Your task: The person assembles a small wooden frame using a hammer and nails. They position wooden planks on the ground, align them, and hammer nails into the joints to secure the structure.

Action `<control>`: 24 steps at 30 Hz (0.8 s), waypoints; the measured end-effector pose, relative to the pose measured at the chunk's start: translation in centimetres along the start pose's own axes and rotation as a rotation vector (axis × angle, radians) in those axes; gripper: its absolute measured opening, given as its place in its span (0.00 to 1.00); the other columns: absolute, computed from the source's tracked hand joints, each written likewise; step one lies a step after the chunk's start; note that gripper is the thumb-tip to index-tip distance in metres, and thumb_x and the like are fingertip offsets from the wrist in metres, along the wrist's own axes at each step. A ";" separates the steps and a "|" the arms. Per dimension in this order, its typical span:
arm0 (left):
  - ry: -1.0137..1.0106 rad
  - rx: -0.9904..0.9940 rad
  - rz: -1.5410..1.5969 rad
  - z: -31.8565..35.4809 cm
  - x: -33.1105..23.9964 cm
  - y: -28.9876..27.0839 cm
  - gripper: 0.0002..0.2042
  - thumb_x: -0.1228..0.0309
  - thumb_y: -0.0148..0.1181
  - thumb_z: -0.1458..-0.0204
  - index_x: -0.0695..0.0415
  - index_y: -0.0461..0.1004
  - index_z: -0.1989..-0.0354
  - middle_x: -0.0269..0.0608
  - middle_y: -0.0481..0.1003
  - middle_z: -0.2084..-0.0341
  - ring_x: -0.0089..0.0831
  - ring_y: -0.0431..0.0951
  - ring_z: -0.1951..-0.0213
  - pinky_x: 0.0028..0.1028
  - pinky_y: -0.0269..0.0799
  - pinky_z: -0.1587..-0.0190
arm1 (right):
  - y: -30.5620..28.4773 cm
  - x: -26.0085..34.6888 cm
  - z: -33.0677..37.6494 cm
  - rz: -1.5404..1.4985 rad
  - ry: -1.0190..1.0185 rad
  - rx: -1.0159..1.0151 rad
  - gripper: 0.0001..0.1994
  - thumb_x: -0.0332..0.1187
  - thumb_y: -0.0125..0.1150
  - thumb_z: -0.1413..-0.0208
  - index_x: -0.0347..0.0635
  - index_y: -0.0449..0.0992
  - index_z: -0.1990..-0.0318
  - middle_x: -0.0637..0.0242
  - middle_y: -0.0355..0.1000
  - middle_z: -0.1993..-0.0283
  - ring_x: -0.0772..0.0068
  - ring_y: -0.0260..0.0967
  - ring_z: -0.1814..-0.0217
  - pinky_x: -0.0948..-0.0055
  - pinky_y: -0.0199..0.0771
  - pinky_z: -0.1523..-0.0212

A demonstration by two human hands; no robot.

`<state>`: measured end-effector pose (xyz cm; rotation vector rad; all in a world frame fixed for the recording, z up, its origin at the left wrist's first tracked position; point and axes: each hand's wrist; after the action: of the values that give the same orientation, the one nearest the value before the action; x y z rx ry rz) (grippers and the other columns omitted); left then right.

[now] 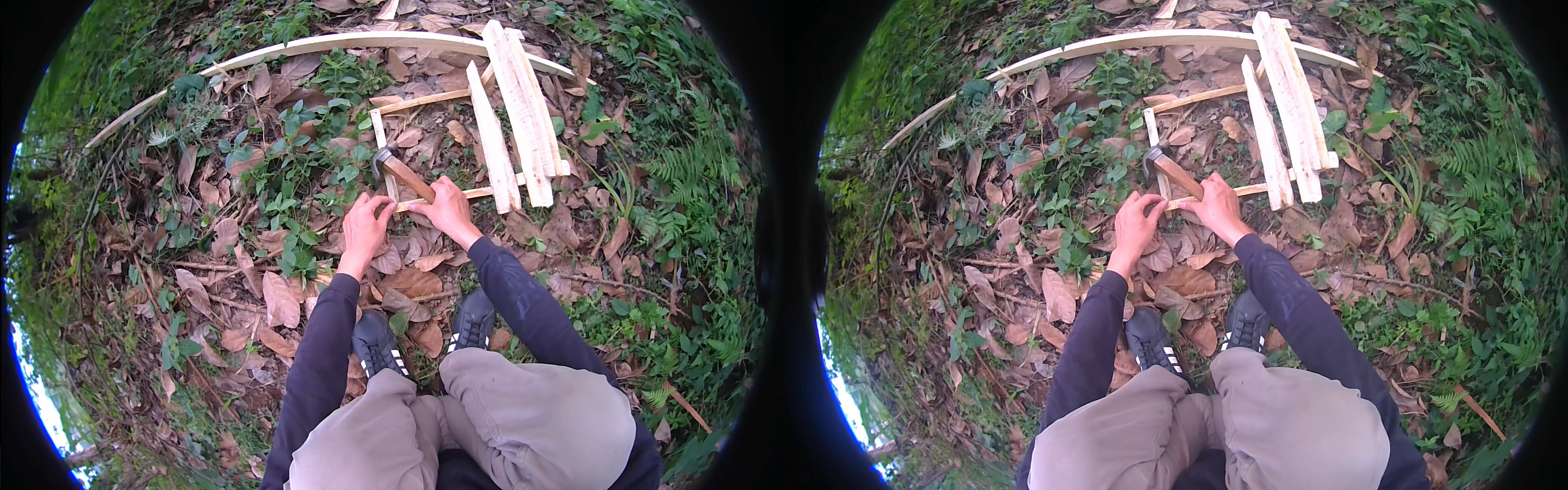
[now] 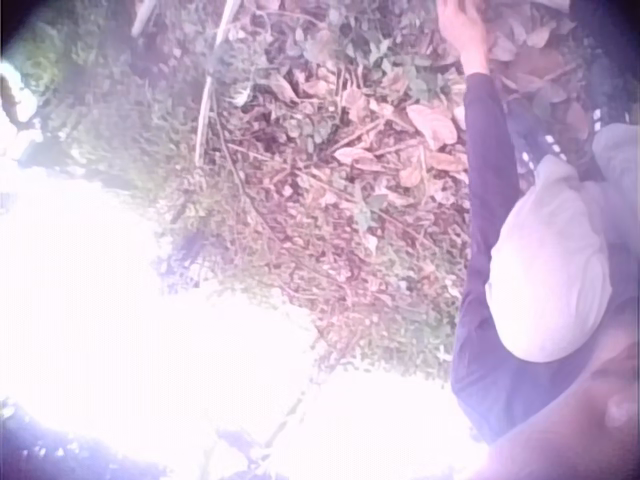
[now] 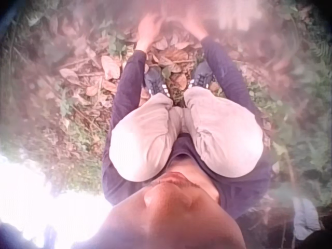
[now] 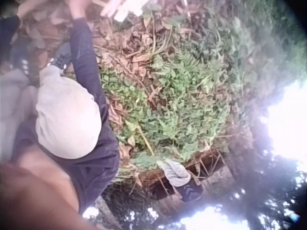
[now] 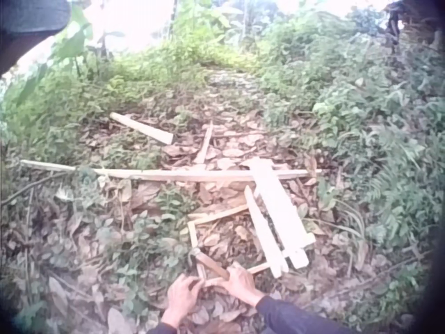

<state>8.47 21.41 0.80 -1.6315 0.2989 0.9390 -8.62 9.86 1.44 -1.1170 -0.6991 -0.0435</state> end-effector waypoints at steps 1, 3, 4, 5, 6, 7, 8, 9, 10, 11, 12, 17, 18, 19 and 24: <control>-0.007 0.018 -0.015 0.2 0.2 -0.2 0.09 0.58 0.69 0.43 0.49 0.83 0.62 0.41 0.71 0.71 0.43 0.78 0.68 0.41 0.71 0.66 | 0.1 0.0 0.0 0.007 -0.003 0.000 0.30 0.53 0.81 0.57 0.31 0.81 0.62 0.55 0.73 0.58 0.50 0.76 0.54 0.55 0.76 0.53; 0.014 0.032 -0.029 0.2 0.2 -0.1 0.09 0.59 0.69 0.44 0.48 0.84 0.62 0.40 0.70 0.72 0.43 0.77 0.68 0.41 0.71 0.66 | 0.1 0.0 0.1 0.021 -0.010 0.000 0.30 0.52 0.82 0.58 0.31 0.81 0.62 0.55 0.73 0.59 0.50 0.76 0.54 0.55 0.76 0.53; 0.024 0.037 -0.039 0.0 0.2 -0.2 0.08 0.59 0.69 0.44 0.48 0.84 0.62 0.40 0.70 0.72 0.43 0.77 0.68 0.41 0.71 0.66 | 0.1 0.0 0.0 0.014 -0.006 0.002 0.29 0.52 0.82 0.57 0.32 0.81 0.62 0.56 0.72 0.59 0.50 0.75 0.54 0.55 0.75 0.53; 0.026 0.050 -0.036 0.0 0.2 -0.4 0.08 0.59 0.69 0.44 0.48 0.84 0.61 0.40 0.70 0.72 0.42 0.77 0.68 0.41 0.71 0.66 | 0.1 0.1 0.1 0.007 -0.002 0.003 0.29 0.52 0.82 0.57 0.32 0.81 0.62 0.56 0.72 0.59 0.51 0.75 0.54 0.54 0.74 0.52; 0.027 0.063 -0.034 0.0 0.2 -0.6 0.08 0.59 0.70 0.44 0.48 0.84 0.61 0.39 0.70 0.71 0.42 0.77 0.68 0.41 0.71 0.66 | 0.1 0.1 0.2 0.000 0.003 0.004 0.29 0.53 0.82 0.57 0.32 0.81 0.62 0.56 0.71 0.59 0.51 0.74 0.54 0.54 0.74 0.52; 0.031 0.078 -0.029 0.0 0.1 -0.7 0.09 0.59 0.70 0.45 0.47 0.84 0.61 0.39 0.70 0.71 0.42 0.77 0.68 0.41 0.71 0.66 | 0.2 0.0 0.3 -0.005 0.005 -0.004 0.29 0.52 0.82 0.57 0.32 0.81 0.62 0.56 0.71 0.58 0.51 0.74 0.54 0.54 0.74 0.52; 0.025 0.093 -0.042 0.0 0.1 -0.9 0.09 0.59 0.70 0.45 0.47 0.84 0.61 0.39 0.70 0.71 0.42 0.77 0.68 0.41 0.71 0.66 | 0.2 0.0 0.5 -0.009 0.008 -0.012 0.29 0.52 0.82 0.57 0.33 0.81 0.62 0.56 0.71 0.57 0.52 0.74 0.54 0.54 0.74 0.52; 0.020 0.109 -0.056 0.0 0.1 -1.1 0.09 0.59 0.70 0.45 0.47 0.84 0.60 0.39 0.70 0.71 0.42 0.77 0.68 0.41 0.71 0.66 | 0.3 -0.1 0.6 -0.014 0.011 -0.020 0.29 0.52 0.82 0.57 0.33 0.81 0.62 0.56 0.71 0.57 0.52 0.74 0.53 0.54 0.74 0.52; 0.011 0.125 -0.070 0.3 0.2 -1.1 0.10 0.58 0.70 0.45 0.47 0.84 0.60 0.39 0.69 0.72 0.42 0.77 0.68 0.41 0.71 0.66 | 0.3 0.0 0.8 -0.015 0.011 -0.015 0.29 0.52 0.82 0.58 0.33 0.81 0.62 0.56 0.71 0.55 0.52 0.74 0.53 0.55 0.75 0.52; 0.019 0.116 -0.075 0.4 0.3 -1.1 0.10 0.58 0.70 0.45 0.47 0.84 0.60 0.40 0.70 0.71 0.42 0.77 0.68 0.41 0.71 0.67 | 0.4 0.1 1.0 -0.023 0.012 -0.019 0.29 0.52 0.82 0.57 0.33 0.81 0.62 0.56 0.71 0.55 0.52 0.74 0.53 0.55 0.75 0.52; 0.027 0.107 -0.080 0.5 0.3 -1.0 0.10 0.58 0.70 0.45 0.47 0.85 0.60 0.40 0.70 0.71 0.42 0.78 0.68 0.41 0.72 0.67 | 0.4 0.2 1.1 -0.031 0.012 -0.024 0.29 0.53 0.82 0.57 0.33 0.81 0.62 0.56 0.71 0.56 0.52 0.74 0.54 0.55 0.75 0.53; 0.087 0.076 -0.086 0.6 0.3 -0.7 0.10 0.57 0.69 0.45 0.47 0.84 0.61 0.40 0.71 0.71 0.44 0.79 0.67 0.42 0.73 0.67 | 0.5 0.3 1.5 -0.084 0.028 -0.059 0.29 0.53 0.81 0.56 0.31 0.81 0.62 0.57 0.71 0.56 0.51 0.75 0.56 0.55 0.76 0.54; 0.086 0.085 -0.086 0.7 0.2 -0.8 0.10 0.57 0.69 0.44 0.47 0.84 0.61 0.41 0.71 0.70 0.44 0.79 0.67 0.43 0.73 0.67 | 0.7 0.5 1.6 -0.082 0.043 -0.058 0.29 0.53 0.80 0.55 0.31 0.81 0.61 0.57 0.71 0.56 0.50 0.75 0.55 0.54 0.76 0.54; 0.085 0.094 -0.086 0.7 0.3 -0.8 0.10 0.57 0.69 0.44 0.47 0.83 0.60 0.41 0.72 0.70 0.45 0.79 0.67 0.43 0.73 0.66 | 0.9 0.8 1.7 -0.082 0.057 -0.056 0.30 0.53 0.80 0.54 0.30 0.80 0.61 0.56 0.71 0.56 0.50 0.76 0.55 0.53 0.76 0.54; 0.007 0.118 -0.064 0.5 -0.2 -1.2 0.15 0.61 0.65 0.40 0.52 0.77 0.48 0.43 0.76 0.66 0.46 0.80 0.66 0.42 0.76 0.62 | 0.6 1.6 0.9 -0.070 0.045 -0.077 0.29 0.53 0.79 0.53 0.31 0.80 0.62 0.54 0.71 0.58 0.48 0.75 0.56 0.53 0.75 0.55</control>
<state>8.89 22.17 1.75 -1.5278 0.2995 0.8521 -7.57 11.35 2.02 -1.1610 -0.7006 -0.1560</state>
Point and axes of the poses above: each hand's wrist, its own z-axis away from the middle knuckle, its own y-axis out of the palm, x = y × z
